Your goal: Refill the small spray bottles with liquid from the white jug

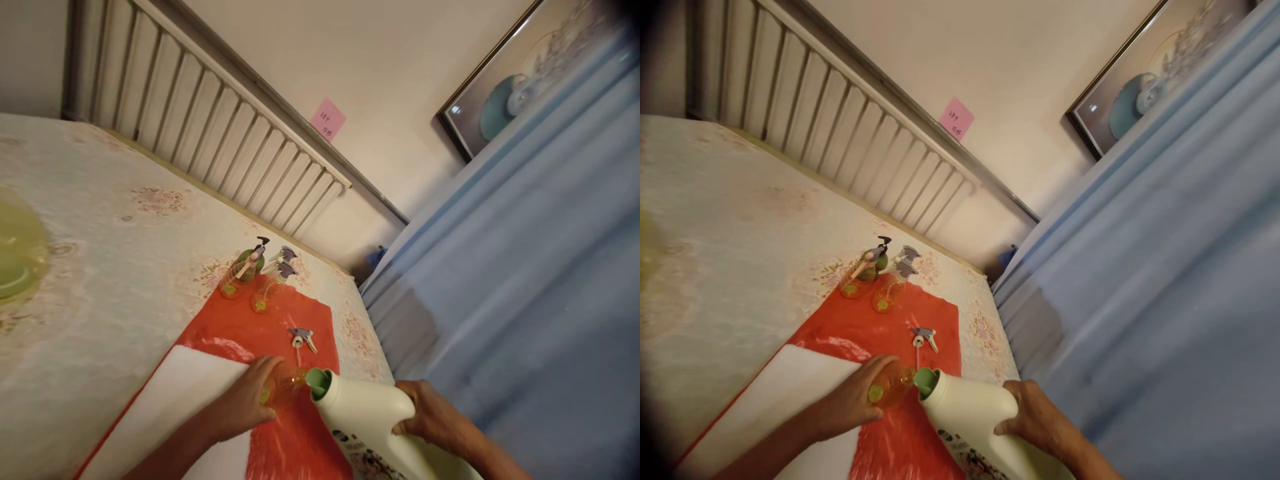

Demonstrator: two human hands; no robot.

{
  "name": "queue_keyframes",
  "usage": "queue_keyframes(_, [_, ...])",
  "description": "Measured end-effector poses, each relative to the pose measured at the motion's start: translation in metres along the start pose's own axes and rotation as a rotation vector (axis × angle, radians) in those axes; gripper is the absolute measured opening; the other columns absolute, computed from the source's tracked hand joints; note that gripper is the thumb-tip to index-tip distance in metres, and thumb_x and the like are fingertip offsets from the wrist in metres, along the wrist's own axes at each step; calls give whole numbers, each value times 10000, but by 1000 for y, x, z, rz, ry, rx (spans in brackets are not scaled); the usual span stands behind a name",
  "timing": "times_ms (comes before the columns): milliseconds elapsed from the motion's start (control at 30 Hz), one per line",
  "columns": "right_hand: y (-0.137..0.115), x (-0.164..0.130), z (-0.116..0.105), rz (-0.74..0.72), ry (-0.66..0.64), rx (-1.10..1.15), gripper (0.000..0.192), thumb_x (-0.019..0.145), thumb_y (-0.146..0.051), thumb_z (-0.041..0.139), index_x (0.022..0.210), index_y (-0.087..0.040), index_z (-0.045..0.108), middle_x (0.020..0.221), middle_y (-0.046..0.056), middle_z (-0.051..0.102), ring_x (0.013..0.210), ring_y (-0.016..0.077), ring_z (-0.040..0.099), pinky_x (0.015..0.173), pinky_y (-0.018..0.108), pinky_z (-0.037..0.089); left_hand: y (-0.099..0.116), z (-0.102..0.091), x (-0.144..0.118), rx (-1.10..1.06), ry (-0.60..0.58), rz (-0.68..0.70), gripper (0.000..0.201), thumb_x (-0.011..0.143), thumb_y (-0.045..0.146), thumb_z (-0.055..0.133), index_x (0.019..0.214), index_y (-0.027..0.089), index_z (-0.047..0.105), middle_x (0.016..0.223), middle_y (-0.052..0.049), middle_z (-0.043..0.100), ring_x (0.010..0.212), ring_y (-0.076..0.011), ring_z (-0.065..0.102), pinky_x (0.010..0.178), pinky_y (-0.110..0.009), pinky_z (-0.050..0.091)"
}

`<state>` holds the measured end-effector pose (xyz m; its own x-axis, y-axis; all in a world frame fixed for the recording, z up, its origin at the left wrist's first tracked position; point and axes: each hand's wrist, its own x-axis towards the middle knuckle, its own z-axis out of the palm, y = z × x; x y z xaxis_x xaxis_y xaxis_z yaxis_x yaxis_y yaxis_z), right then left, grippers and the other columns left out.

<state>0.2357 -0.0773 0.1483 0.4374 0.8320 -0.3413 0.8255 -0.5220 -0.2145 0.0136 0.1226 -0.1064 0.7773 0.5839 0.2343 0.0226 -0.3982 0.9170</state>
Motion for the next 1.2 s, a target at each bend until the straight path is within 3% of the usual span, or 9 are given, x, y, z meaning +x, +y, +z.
queue_keyframes(1200, [4, 3, 0, -3, -19, -30, 256, 641, -306, 774, 802, -152, 648, 745, -6, 652, 679, 137, 563, 544, 192, 369, -1, -2, -2, 52, -40, 3, 862, 576, 116, 623, 1389, 240, 364, 1473, -97, 422, 1383, -315, 353, 1164, -476, 291])
